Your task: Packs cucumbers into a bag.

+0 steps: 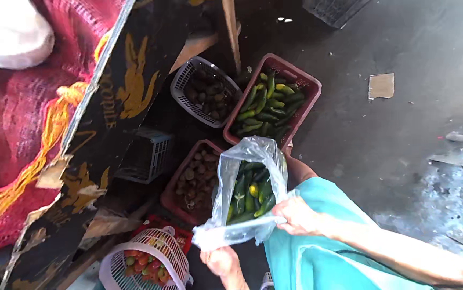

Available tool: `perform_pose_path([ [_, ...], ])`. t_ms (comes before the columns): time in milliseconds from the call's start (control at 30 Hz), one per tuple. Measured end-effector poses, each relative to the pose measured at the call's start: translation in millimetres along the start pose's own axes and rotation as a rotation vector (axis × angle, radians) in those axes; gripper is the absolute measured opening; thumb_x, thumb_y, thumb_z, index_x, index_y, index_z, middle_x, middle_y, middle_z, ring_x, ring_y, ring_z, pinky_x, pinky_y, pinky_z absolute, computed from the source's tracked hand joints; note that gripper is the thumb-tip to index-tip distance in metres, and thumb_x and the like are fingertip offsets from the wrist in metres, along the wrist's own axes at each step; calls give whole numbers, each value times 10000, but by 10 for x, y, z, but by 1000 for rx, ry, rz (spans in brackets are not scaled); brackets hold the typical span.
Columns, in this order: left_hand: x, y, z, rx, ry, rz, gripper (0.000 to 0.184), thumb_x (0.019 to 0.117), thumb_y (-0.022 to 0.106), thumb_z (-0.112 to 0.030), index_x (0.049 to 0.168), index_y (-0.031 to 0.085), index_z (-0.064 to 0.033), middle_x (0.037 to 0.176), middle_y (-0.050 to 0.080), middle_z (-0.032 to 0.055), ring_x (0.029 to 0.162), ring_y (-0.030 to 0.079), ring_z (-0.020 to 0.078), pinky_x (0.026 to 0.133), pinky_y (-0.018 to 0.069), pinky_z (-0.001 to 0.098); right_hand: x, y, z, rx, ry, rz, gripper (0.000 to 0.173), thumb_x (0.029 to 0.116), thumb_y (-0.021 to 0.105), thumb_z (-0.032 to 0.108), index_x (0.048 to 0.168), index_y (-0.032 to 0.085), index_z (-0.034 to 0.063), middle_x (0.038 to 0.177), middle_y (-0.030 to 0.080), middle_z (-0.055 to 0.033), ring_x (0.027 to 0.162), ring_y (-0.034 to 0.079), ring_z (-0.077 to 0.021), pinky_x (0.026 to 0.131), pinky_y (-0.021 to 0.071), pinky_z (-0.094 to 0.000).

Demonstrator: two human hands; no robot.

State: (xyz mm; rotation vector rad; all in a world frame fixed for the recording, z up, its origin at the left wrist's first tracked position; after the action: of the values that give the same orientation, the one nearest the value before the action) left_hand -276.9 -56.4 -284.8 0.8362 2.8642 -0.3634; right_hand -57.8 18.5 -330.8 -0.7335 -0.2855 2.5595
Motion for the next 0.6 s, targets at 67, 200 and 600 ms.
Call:
perform_pose_path([
  [67,-138,-48,-265,38,19,-8,407,983,281,5,965,650,-166,859,710,-207,875,675,-69,826,564,178,-165,-4,128,77,-95,-27,189,859,707,162,806,679,-17,766,679,-195,723,694,-396,584,505,-591],
  [200,-299,406,-824,37,23,2,470,949,336,62,887,699,-231,834,731,-216,840,682,-89,782,568,149,-281,-373,9,227,-239,-162,222,836,689,161,701,607,5,640,606,-150,590,641,-317,496,460,-495],
  [600,-981,4612,40,691,54,963,503,1067,507,-233,1459,464,81,1431,541,278,1358,534,317,1129,456,431,41,-2395,-2757,201,421,-905,521,1026,542,394,1371,581,6,1179,702,-196,1057,691,-307,875,577,-503],
])
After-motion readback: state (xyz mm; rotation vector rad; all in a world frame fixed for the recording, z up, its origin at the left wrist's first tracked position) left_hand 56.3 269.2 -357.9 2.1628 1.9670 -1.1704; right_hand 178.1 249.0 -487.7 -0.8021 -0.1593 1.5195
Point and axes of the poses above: each hand's wrist, its own x-axis towards the middle knuckle, its own y-axis out of the palm, z = x × y, the point moved 10 cm from there along x, towards the middle knuckle
